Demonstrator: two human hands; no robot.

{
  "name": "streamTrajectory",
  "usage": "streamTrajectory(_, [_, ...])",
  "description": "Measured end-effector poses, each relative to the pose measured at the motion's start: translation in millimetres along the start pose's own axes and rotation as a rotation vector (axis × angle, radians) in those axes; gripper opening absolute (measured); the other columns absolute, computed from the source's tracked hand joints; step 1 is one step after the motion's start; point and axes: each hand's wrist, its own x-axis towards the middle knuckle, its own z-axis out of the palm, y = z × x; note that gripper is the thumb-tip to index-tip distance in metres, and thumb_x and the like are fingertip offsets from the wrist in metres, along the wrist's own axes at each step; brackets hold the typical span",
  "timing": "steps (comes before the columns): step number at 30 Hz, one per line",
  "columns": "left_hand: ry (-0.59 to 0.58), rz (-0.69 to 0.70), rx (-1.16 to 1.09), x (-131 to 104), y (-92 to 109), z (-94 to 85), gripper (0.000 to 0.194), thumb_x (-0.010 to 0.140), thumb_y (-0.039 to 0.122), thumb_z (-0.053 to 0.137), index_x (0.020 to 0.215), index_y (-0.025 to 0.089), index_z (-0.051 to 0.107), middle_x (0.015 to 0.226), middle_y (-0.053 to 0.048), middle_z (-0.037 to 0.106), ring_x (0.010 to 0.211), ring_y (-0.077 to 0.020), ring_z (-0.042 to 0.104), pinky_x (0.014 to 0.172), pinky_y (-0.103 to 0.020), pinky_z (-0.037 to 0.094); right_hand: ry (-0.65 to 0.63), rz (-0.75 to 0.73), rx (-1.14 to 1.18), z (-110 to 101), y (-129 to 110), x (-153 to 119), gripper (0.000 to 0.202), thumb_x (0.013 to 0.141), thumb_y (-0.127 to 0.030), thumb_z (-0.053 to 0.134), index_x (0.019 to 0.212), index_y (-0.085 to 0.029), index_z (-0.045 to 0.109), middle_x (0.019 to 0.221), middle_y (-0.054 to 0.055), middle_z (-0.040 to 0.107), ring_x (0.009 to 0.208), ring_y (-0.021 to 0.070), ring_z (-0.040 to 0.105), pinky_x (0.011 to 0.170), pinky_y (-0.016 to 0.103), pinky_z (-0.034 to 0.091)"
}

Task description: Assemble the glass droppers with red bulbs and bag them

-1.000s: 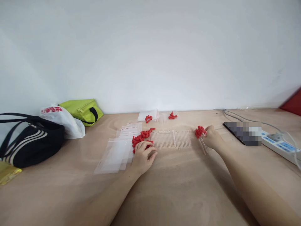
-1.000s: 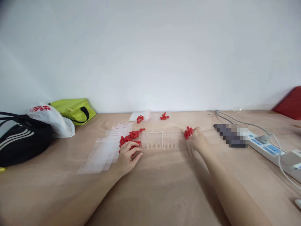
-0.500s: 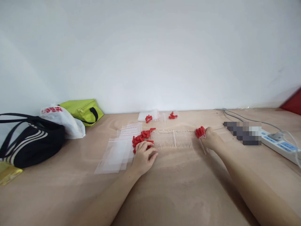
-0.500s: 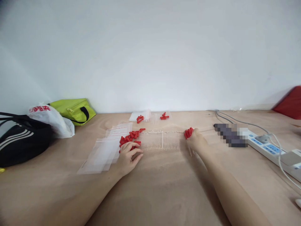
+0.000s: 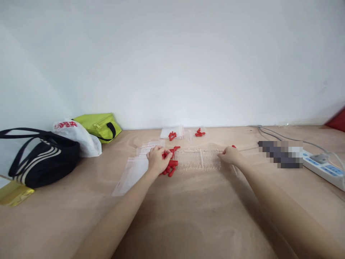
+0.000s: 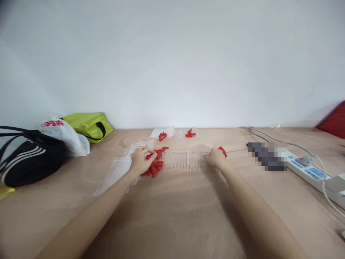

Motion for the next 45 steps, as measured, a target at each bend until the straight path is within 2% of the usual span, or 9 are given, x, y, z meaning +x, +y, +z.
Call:
streamTrajectory(6, [-0.256,-0.022,0.134,66.0,6.5,21.7,0.013,0.070,0.035,0.060,0.071,0.024,0.067,0.092,-0.005,0.064,0.098,-0.0278,0.050,0.082,-0.041,0.032,-0.109,0.055,0.065,-0.3,-9.4,4.0,0.021,0.067,-0.022,0.050,0.054,-0.010,0.061,0.050,0.009,0.057,0.045,0.0148,0.053,0.044,0.024,0.038])
streamTrajectory(12, [-0.384,-0.056,0.156,82.3,17.4,47.9,0.014,0.066,0.036,0.063,0.071,0.023,0.066,0.092,-0.006,0.065,0.096,-0.0278,0.053,0.085,-0.042,0.032,-0.099,0.092,0.059,-4.4,-17.0,-3.7,0.021,0.067,-0.023,0.050,0.056,-0.010,0.062,0.045,0.008,0.054,0.046,0.0164,0.053,0.045,0.024,0.037])
streamTrajectory(18, [-0.384,-0.129,0.106,89.9,19.6,62.0,0.006,0.063,0.025,0.065,0.065,0.019,0.062,0.084,-0.008,0.066,0.094,-0.0290,0.055,0.084,-0.044,0.032,-0.060,0.049,0.022,-2.0,-16.3,-4.3,0.020,0.069,-0.022,0.049,0.059,-0.010,0.061,0.057,0.012,0.059,0.057,0.0188,0.057,0.048,0.024,0.036])
streamTrajectory(22, [-0.284,-0.105,-0.008,94.3,24.3,54.5,0.008,0.072,0.025,0.057,0.072,0.017,0.060,0.086,-0.009,0.065,0.090,-0.0265,0.057,0.080,-0.040,0.039,-0.017,0.012,0.005,-0.8,-12.3,-3.0,0.022,0.071,-0.023,0.046,0.056,-0.012,0.059,0.060,0.012,0.061,0.062,0.0195,0.058,0.051,0.024,0.037])
streamTrajectory(28, [-0.084,0.087,-0.246,47.1,33.8,17.8,0.015,0.086,0.022,0.041,0.096,0.017,0.050,0.096,-0.005,0.061,0.084,-0.0134,0.058,0.075,-0.025,0.044,0.166,-0.099,0.021,-8.4,-9.4,-13.3,0.020,0.078,-0.026,0.041,0.071,-0.014,0.055,0.078,0.012,0.063,0.076,0.0202,0.058,0.060,0.025,0.037])
streamTrajectory(31, [-0.067,0.288,-0.493,-4.7,28.8,7.1,0.014,0.084,0.022,0.046,0.095,0.016,0.050,0.086,-0.004,0.062,0.076,-0.0136,0.059,0.068,-0.025,0.047,0.322,-0.416,0.180,-1.7,-13.4,-33.6,0.020,0.083,-0.028,0.037,0.078,-0.016,0.051,0.073,0.008,0.061,0.068,0.0164,0.056,0.061,0.025,0.038])
streamTrajectory(35, [-0.147,0.487,-0.485,-57.1,17.9,7.9,0.017,0.083,0.019,0.047,0.098,0.017,0.055,0.089,-0.005,0.060,0.081,-0.0151,0.058,0.072,-0.027,0.048,0.341,-0.836,0.396,26.9,-25.3,-67.6,0.017,0.086,-0.026,0.036,0.084,-0.018,0.050,0.071,0.004,0.060,0.064,0.0141,0.055,0.060,0.024,0.041])
streamTrajectory(38, [-0.113,0.541,-0.452,-69.4,11.7,14.7,0.018,0.085,0.017,0.043,0.096,0.018,0.057,0.090,-0.006,0.057,0.082,-0.0142,0.056,0.072,-0.026,0.047,0.392,-0.995,0.430,50.1,-32.7,-84.4,0.022,0.086,-0.020,0.034,0.100,-0.019,0.051,0.084,0.007,0.062,0.073,0.0154,0.056,0.066,0.028,0.043])
streamTrajectory(45, [-0.010,0.564,-0.319,-66.0,5.0,19.5,0.013,0.085,0.020,0.046,0.091,0.019,0.058,0.084,-0.003,0.060,0.082,-0.0165,0.052,0.075,-0.031,0.043,0.420,-1.015,0.397,67.3,-34.2,-92.7,0.025,0.085,-0.013,0.036,0.103,-0.019,0.052,0.086,0.006,0.062,0.075,0.0144,0.055,0.069,0.030,0.039])
